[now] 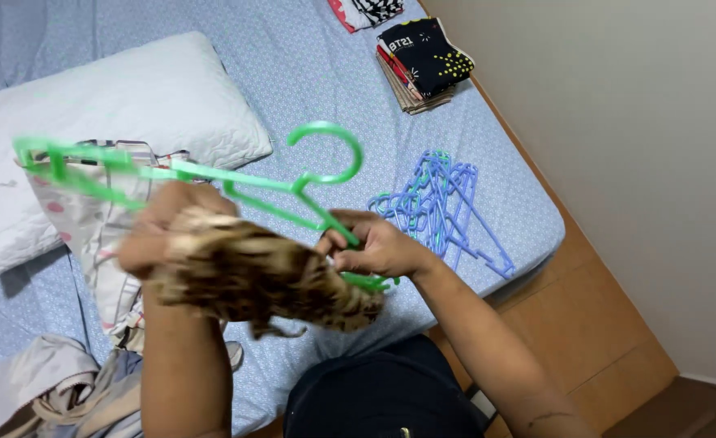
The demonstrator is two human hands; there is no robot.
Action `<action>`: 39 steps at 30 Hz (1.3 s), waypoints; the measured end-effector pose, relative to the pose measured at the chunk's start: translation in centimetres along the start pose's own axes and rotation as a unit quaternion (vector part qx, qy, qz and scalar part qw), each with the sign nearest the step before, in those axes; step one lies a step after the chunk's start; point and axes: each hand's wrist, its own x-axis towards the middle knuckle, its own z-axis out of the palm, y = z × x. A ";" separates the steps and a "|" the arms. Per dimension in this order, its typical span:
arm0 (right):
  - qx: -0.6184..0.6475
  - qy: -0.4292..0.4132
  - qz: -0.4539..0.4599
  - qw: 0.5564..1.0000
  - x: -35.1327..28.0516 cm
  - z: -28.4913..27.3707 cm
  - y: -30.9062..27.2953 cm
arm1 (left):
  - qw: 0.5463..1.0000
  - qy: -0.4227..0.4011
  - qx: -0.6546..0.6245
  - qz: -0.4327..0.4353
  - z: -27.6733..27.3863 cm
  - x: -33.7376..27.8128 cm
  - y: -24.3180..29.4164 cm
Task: Hang various pieces of clothing on hangers and organize them in a wardrobe.
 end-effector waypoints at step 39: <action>-0.259 0.425 0.062 0.865 -3.2 -5.7 -3.1 | 0.182 0.296 0.938 -0.002 -7.1 -1.0 -3.2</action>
